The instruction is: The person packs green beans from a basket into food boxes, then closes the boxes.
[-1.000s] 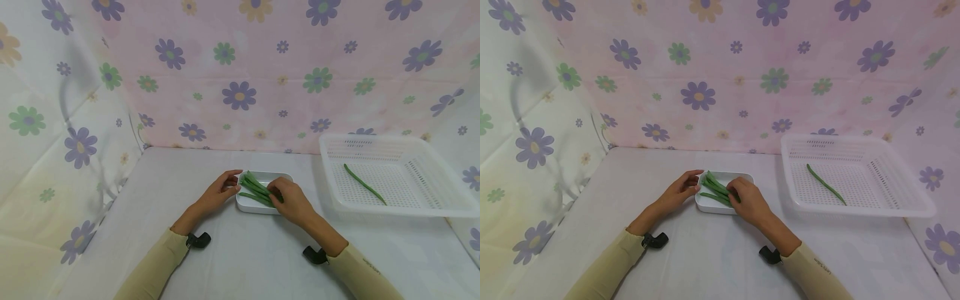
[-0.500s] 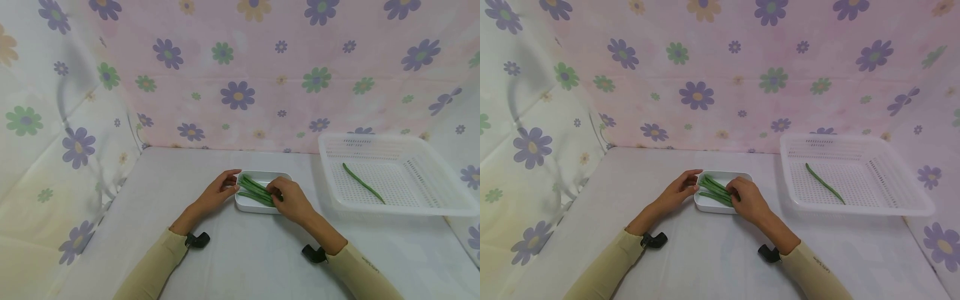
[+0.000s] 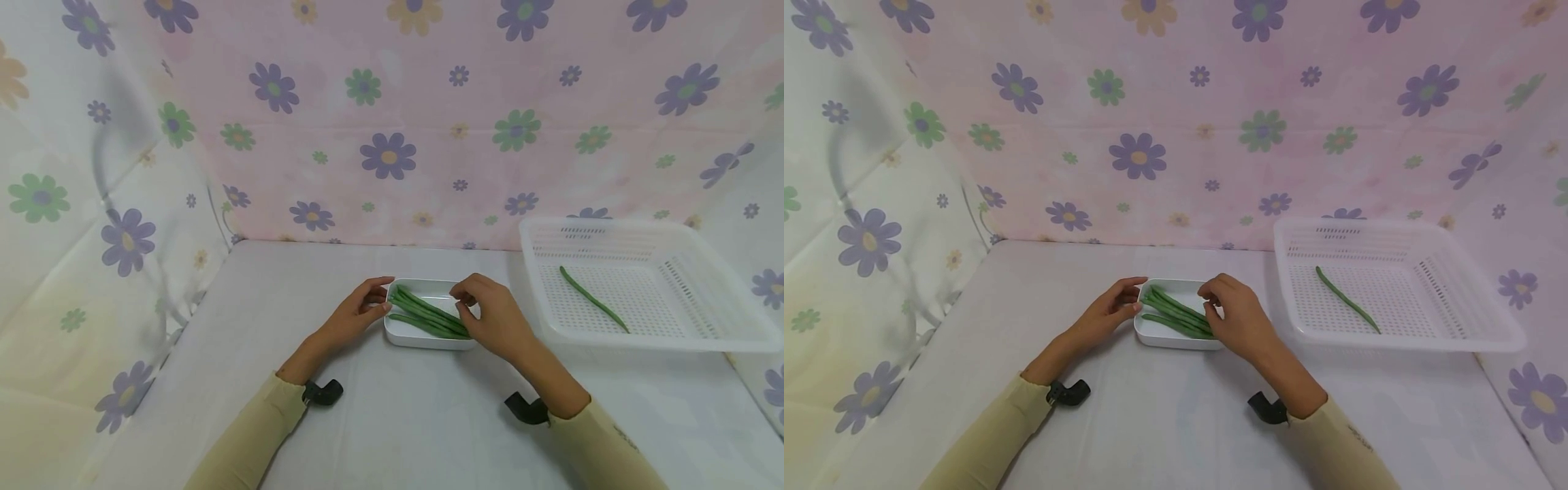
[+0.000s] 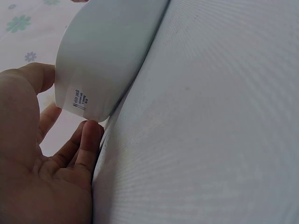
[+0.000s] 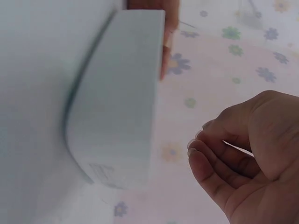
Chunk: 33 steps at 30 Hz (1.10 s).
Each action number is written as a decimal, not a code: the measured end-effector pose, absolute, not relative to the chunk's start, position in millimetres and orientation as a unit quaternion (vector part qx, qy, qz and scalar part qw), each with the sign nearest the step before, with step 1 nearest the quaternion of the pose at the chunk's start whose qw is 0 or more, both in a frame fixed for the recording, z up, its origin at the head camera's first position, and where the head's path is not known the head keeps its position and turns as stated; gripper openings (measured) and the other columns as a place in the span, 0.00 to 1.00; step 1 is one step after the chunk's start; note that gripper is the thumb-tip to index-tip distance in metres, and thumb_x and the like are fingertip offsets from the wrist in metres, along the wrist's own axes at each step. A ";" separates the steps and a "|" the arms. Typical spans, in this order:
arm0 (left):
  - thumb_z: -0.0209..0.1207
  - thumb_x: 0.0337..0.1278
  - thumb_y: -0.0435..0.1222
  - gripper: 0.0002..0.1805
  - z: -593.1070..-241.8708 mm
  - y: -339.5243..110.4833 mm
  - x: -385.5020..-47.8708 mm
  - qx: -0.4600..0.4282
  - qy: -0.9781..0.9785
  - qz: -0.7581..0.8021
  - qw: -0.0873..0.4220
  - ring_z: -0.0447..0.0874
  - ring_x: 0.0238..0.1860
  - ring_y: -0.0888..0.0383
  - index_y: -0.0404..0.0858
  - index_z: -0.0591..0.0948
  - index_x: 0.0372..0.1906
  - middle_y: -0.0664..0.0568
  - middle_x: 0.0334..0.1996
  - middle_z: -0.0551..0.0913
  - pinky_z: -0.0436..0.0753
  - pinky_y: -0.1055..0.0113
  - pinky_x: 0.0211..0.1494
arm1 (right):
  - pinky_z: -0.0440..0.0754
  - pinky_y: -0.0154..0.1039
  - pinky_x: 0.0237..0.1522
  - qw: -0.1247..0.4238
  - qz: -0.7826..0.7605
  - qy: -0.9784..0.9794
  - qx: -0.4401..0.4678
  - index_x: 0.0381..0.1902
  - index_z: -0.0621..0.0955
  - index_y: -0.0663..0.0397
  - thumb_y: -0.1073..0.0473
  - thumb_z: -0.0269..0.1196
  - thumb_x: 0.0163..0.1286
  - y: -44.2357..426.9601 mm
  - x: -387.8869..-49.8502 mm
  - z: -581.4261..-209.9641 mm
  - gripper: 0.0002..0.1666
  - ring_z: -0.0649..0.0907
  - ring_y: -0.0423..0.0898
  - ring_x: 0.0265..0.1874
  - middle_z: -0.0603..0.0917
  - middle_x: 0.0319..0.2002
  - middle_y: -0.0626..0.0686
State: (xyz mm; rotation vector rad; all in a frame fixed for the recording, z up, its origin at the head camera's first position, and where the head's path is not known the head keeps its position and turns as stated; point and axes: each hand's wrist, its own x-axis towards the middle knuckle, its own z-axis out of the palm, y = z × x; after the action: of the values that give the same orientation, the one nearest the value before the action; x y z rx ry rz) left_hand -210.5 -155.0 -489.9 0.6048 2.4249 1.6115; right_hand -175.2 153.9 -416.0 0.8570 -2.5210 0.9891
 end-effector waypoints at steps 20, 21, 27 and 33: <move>0.59 0.80 0.45 0.30 -493.3 -156.3 -212.8 0.201 0.822 0.526 0.084 0.77 0.67 0.53 0.55 0.67 0.80 0.49 0.64 0.77 0.78 0.52 0.70 | 0.81 0.25 0.41 0.250 0.329 -0.884 0.219 0.44 0.86 0.61 0.76 0.72 0.63 219.9 -183.5 -375.4 0.13 0.88 0.50 0.36 0.88 0.40 0.55; 0.59 0.80 0.45 0.30 -493.1 -156.3 -212.8 0.202 0.822 0.525 0.084 0.77 0.67 0.53 0.54 0.67 0.80 0.49 0.65 0.77 0.78 0.52 0.70 | 0.80 0.24 0.41 0.249 0.329 -0.884 0.217 0.45 0.85 0.62 0.76 0.72 0.63 223.3 -184.7 -375.3 0.13 0.88 0.51 0.36 0.88 0.40 0.55; 0.59 0.80 0.44 0.30 -492.5 -156.5 -212.3 0.201 0.822 0.526 0.085 0.78 0.67 0.52 0.54 0.67 0.80 0.48 0.65 0.76 0.77 0.51 0.69 | 0.78 0.20 0.42 0.236 0.333 -0.892 0.192 0.46 0.85 0.65 0.75 0.71 0.64 245.0 -190.3 -376.7 0.13 0.88 0.55 0.38 0.88 0.41 0.59; 0.60 0.80 0.45 0.30 -491.6 -156.6 -211.9 0.197 0.825 0.523 0.088 0.77 0.67 0.54 0.57 0.67 0.80 0.50 0.65 0.76 0.77 0.52 0.70 | 0.71 0.13 0.44 0.208 0.331 -0.909 0.145 0.49 0.86 0.64 0.70 0.70 0.69 264.6 -193.8 -377.0 0.11 0.88 0.58 0.40 0.88 0.43 0.61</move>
State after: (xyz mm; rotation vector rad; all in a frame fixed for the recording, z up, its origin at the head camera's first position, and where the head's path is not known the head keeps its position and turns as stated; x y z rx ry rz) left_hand -211.9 -156.6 -491.6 0.5859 2.4551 1.5579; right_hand -193.8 264.6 -377.0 0.4032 -2.5295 0.9215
